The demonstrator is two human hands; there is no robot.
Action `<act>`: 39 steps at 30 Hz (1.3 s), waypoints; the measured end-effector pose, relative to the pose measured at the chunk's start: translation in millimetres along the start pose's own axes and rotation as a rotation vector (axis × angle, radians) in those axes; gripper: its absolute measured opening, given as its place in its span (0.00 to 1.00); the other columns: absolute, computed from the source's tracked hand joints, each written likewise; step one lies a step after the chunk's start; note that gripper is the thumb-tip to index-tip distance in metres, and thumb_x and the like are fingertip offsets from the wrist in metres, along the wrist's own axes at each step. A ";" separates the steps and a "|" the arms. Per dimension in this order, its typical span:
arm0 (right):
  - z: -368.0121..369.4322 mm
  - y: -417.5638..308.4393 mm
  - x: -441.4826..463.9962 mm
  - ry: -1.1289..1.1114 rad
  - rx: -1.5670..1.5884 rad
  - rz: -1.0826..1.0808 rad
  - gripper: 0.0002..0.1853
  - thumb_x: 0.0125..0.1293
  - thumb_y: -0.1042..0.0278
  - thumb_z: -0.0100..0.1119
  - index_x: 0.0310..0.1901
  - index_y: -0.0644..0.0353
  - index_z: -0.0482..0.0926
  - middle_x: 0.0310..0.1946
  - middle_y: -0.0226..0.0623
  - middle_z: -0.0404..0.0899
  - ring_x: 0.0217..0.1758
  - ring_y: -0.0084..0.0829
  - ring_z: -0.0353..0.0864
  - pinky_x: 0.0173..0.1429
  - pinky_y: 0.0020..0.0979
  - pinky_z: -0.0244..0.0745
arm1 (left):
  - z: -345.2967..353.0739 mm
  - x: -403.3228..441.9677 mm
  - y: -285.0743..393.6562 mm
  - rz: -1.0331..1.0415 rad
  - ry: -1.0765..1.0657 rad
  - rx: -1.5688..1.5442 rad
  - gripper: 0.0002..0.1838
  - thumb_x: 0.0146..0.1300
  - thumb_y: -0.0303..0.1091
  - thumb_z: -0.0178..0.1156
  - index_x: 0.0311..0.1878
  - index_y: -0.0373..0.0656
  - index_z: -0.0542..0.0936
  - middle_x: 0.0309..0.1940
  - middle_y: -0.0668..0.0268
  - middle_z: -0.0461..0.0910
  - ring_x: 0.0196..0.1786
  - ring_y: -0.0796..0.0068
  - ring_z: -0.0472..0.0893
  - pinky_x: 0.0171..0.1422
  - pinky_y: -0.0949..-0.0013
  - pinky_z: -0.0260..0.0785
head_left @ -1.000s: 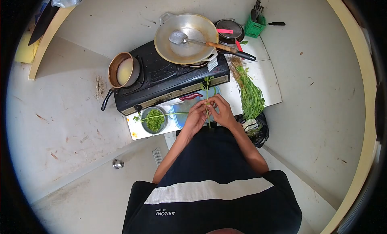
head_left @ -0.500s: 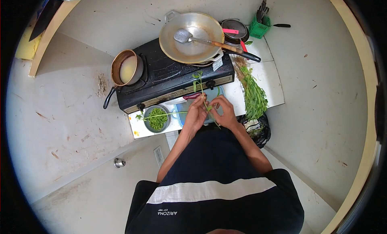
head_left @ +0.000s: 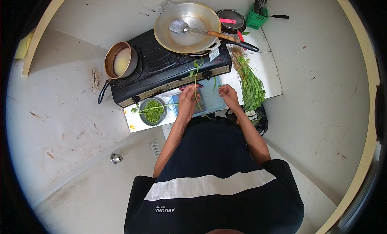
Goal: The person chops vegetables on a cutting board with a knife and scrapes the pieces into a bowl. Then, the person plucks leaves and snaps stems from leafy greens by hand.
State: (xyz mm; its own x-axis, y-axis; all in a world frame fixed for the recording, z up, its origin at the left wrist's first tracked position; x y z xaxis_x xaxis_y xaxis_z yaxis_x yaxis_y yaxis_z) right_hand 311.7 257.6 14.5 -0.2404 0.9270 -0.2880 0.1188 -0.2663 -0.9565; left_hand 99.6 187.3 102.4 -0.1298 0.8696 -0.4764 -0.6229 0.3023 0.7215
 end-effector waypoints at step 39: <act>-9.0 -189.8 -80.2 0.197 -0.290 -0.503 0.07 0.65 0.75 0.69 0.44 0.61 0.84 0.33 0.33 0.76 0.31 0.23 0.77 0.35 0.27 0.72 | 85.2 -37.3 8.5 0.193 -0.387 0.434 0.11 0.81 0.33 0.52 0.59 0.40 0.77 0.37 0.69 0.76 0.39 0.80 0.76 0.44 0.73 0.70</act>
State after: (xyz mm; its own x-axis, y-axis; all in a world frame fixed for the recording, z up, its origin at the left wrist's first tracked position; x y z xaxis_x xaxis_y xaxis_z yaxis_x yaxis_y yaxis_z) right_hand 317.1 236.1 219.6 -0.1556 0.9591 0.2365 0.3011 0.2741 -0.9134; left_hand 164.8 190.7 169.1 0.1312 0.9785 -0.1589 -0.2345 0.1864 0.9541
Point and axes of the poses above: each hand's wrist, its own x-axis towards the middle knuckle, its own z-axis out of the palm, y = z × x, the point moved 7 cm from there along x, towards the middle knuckle
